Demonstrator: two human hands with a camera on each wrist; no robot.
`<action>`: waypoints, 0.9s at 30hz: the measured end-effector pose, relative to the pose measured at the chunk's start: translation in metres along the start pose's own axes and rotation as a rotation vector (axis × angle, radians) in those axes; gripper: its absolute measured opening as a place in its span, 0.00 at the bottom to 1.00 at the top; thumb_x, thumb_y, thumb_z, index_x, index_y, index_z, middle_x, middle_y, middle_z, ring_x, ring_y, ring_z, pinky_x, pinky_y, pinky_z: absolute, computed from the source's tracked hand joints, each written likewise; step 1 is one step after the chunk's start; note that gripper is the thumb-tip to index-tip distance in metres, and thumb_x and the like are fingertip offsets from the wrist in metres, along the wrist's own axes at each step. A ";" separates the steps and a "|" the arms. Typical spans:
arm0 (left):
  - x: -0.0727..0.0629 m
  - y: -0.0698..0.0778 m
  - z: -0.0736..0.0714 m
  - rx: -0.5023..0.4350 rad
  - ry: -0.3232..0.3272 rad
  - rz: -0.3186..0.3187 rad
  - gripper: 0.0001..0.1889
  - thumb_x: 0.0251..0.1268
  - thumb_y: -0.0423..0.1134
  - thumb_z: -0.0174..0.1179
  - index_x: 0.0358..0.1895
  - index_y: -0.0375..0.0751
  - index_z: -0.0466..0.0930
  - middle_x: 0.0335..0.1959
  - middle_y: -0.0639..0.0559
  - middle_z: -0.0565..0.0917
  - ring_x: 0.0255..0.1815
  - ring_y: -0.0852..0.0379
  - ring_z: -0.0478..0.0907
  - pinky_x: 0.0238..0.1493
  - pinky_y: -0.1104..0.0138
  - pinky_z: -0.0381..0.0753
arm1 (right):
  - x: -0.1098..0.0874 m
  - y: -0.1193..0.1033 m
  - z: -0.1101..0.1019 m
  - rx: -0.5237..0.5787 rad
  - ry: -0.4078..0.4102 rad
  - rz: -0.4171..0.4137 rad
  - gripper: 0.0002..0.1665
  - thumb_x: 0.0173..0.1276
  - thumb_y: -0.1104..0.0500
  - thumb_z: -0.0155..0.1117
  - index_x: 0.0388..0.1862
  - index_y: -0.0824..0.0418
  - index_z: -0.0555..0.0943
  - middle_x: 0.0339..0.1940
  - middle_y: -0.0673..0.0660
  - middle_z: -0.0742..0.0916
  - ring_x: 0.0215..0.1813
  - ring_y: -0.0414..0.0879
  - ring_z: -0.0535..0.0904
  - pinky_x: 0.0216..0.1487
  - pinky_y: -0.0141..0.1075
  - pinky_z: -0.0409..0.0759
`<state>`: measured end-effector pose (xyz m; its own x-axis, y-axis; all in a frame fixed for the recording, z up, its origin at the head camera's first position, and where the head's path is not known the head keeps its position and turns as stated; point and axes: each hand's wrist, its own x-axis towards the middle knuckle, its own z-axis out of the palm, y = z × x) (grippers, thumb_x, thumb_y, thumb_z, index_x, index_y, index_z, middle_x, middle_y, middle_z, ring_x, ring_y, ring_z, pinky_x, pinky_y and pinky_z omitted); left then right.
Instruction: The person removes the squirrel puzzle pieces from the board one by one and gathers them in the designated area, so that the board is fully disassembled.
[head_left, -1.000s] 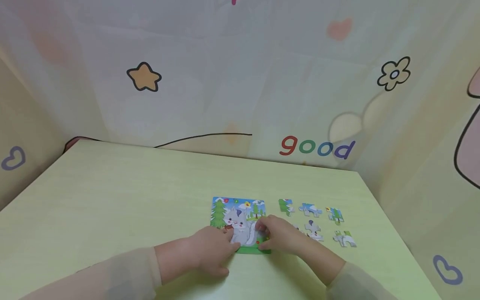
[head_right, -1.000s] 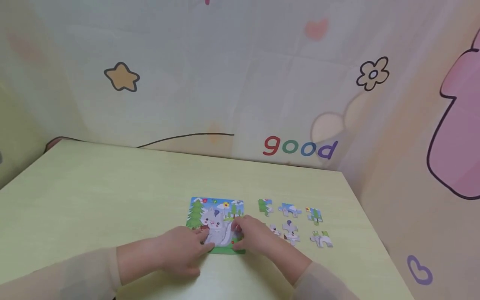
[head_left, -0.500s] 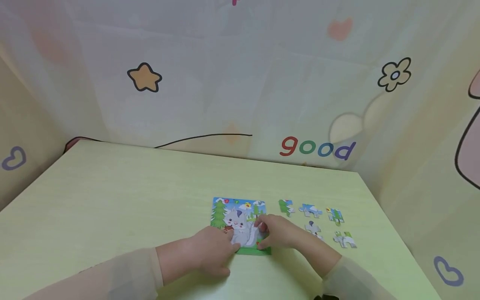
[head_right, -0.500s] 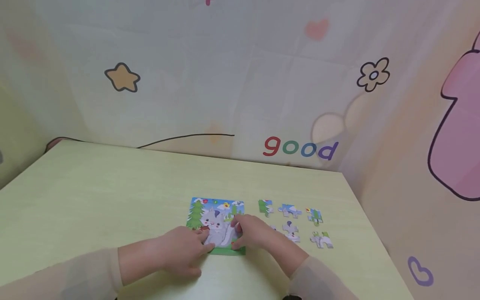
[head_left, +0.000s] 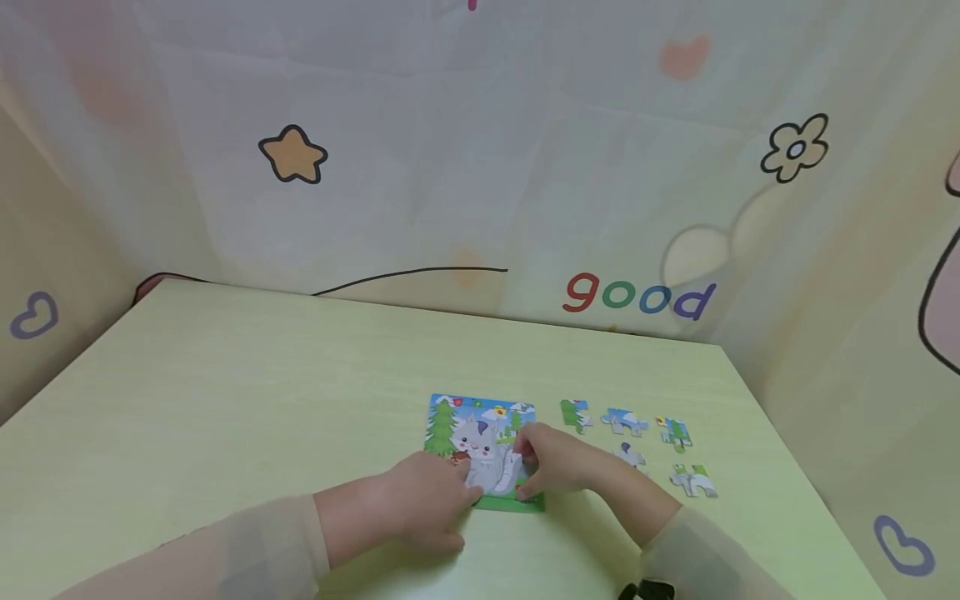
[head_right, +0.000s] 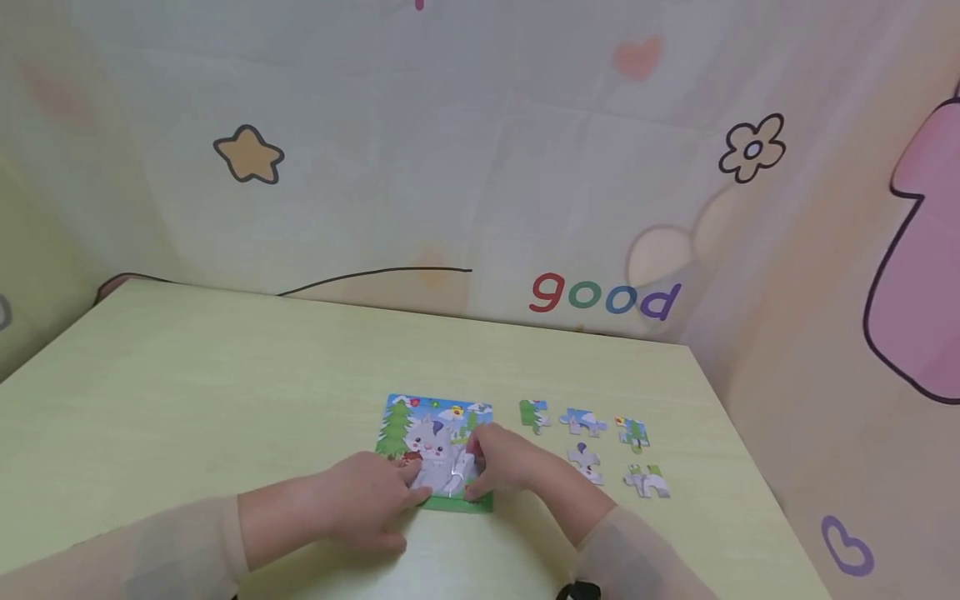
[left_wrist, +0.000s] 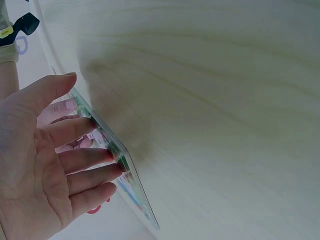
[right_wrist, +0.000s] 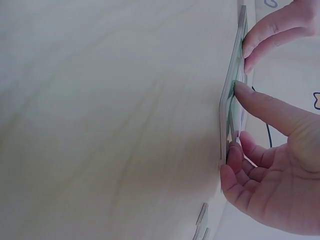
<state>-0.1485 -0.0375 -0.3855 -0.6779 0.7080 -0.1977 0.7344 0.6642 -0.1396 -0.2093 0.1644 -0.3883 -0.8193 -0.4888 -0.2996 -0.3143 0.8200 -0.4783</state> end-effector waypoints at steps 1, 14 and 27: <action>0.000 0.000 0.000 0.000 0.002 0.001 0.28 0.54 0.61 0.57 0.58 0.53 0.77 0.54 0.48 0.78 0.42 0.57 0.78 0.37 0.64 0.76 | 0.000 0.000 0.000 0.002 -0.001 0.005 0.25 0.46 0.60 0.78 0.39 0.61 0.73 0.33 0.52 0.75 0.38 0.46 0.69 0.43 0.40 0.70; 0.002 0.002 -0.003 -0.003 0.008 -0.004 0.25 0.52 0.61 0.59 0.49 0.52 0.81 0.37 0.53 0.79 0.27 0.61 0.71 0.26 0.65 0.73 | -0.006 0.006 -0.002 0.077 -0.003 -0.022 0.19 0.59 0.61 0.68 0.48 0.58 0.73 0.38 0.53 0.80 0.41 0.47 0.75 0.45 0.44 0.74; 0.000 0.002 -0.001 0.005 0.031 0.004 0.27 0.52 0.61 0.59 0.53 0.52 0.80 0.42 0.51 0.80 0.32 0.60 0.75 0.28 0.65 0.73 | -0.020 0.034 -0.009 0.357 0.072 -0.043 0.12 0.65 0.63 0.61 0.47 0.64 0.78 0.34 0.54 0.79 0.37 0.45 0.76 0.36 0.36 0.80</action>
<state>-0.1475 -0.0359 -0.3844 -0.6755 0.7179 -0.1683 0.7373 0.6601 -0.1436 -0.2081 0.2046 -0.3908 -0.8443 -0.4885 -0.2202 -0.1727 0.6372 -0.7512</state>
